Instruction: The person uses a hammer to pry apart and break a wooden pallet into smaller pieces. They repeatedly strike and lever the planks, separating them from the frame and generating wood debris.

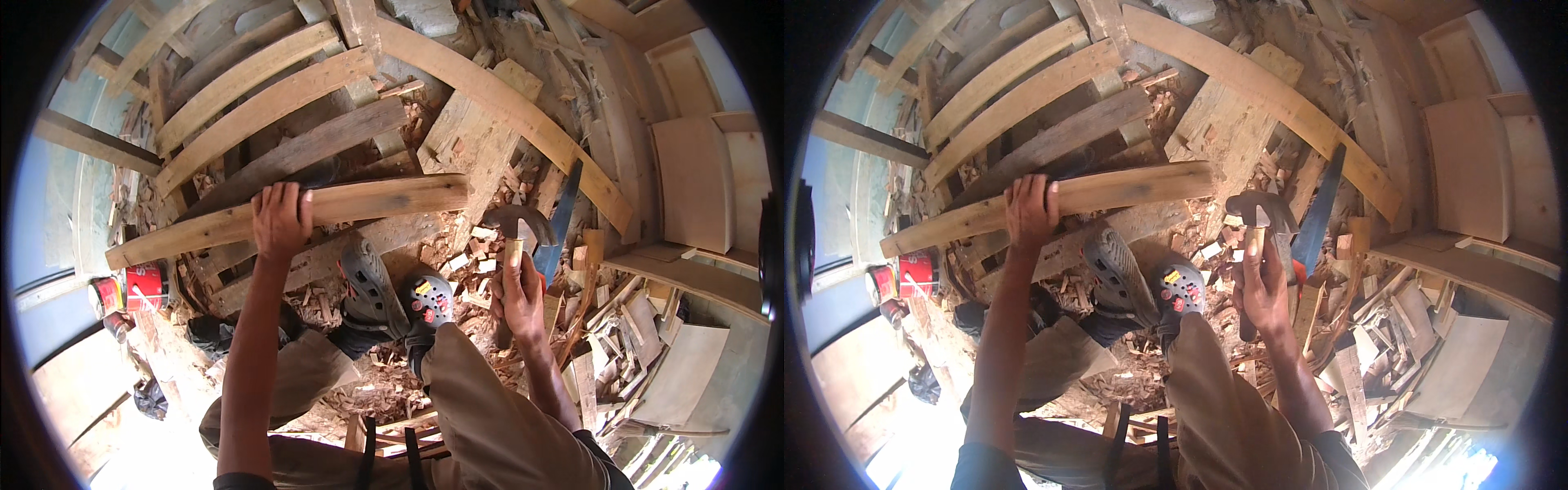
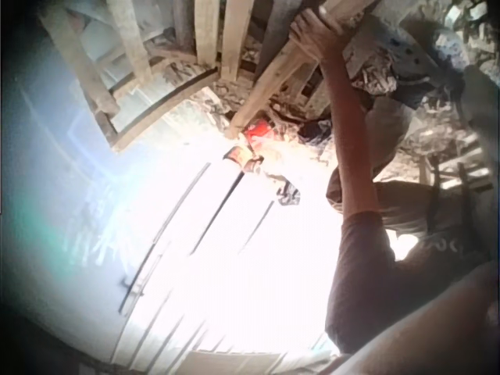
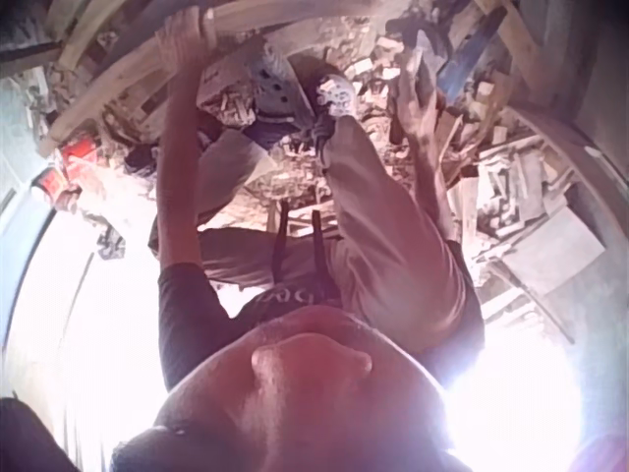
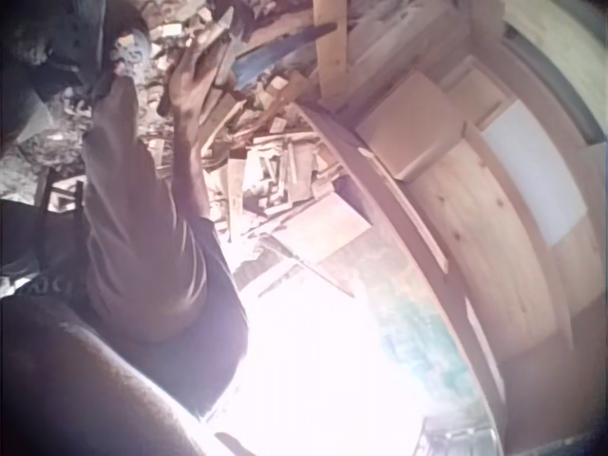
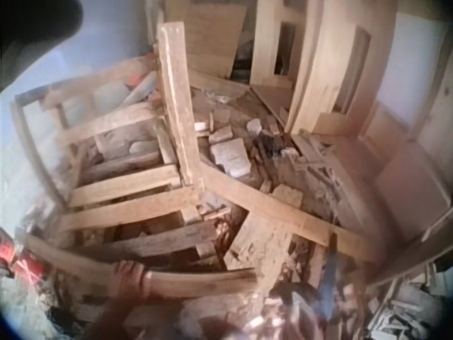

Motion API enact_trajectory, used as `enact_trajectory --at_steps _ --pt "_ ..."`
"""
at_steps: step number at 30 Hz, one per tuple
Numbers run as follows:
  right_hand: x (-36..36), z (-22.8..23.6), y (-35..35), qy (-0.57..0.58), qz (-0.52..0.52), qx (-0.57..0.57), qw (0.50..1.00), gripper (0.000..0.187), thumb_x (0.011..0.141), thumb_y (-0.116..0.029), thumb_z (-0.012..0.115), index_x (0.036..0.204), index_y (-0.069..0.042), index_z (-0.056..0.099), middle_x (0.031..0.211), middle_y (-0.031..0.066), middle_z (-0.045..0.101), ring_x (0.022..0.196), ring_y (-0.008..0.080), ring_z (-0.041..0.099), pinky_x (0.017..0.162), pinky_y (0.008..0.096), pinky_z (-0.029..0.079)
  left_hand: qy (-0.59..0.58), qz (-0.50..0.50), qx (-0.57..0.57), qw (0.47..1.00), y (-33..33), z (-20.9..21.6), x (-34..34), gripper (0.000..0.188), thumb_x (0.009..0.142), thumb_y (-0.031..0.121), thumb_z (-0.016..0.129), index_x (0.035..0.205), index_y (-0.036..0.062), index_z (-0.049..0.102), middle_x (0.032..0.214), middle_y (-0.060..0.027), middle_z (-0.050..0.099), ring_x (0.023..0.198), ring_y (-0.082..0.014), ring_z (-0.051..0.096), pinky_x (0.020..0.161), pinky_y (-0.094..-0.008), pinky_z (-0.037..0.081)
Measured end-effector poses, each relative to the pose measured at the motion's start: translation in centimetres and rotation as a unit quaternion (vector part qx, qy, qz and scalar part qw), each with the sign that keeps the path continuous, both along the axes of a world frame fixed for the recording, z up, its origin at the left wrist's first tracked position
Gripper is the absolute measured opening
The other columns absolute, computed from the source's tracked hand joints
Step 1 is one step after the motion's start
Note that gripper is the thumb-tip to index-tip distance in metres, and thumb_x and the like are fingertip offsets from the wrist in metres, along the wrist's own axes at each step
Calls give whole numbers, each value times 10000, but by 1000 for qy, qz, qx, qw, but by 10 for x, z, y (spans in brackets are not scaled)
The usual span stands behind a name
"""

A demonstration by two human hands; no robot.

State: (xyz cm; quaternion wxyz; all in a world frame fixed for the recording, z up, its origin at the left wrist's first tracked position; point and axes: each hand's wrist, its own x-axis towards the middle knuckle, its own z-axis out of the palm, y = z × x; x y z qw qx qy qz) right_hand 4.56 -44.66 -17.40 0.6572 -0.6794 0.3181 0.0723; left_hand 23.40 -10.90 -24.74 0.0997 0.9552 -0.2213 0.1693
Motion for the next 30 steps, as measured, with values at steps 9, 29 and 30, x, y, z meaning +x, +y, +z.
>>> enact_trajectory --at_steps 9,29,30 --pt "14 8 12 -68 26 -9 997 345 1029 -273 567 1218 14 533 692 -1 541 476 56 456 423 237 370 -43 17 -20 999 7 -10 13 393 966 381 587 1096 15 648 1076 -169 647 1028 -343 586 946 -498 416" --pt "0 -18 9 -45 127 -138 981 347 978 -186 625 1278 -37 534 795 39 550 577 123 518 431 287 392 67 -33 49 996 -43 1 34 916 688 770 712 1285 85 595 1284 -122 562 1198 -290 529 1028 -488 367" --pt "5 -17 9 -39 135 -141 980 353 953 -147 650 1277 -54 548 866 89 577 620 175 555 448 313 416 81 -26 52 995 -46 2 36 919 688 774 711 1283 84 593 1287 -121 558 1205 -290 523 1032 -487 362"
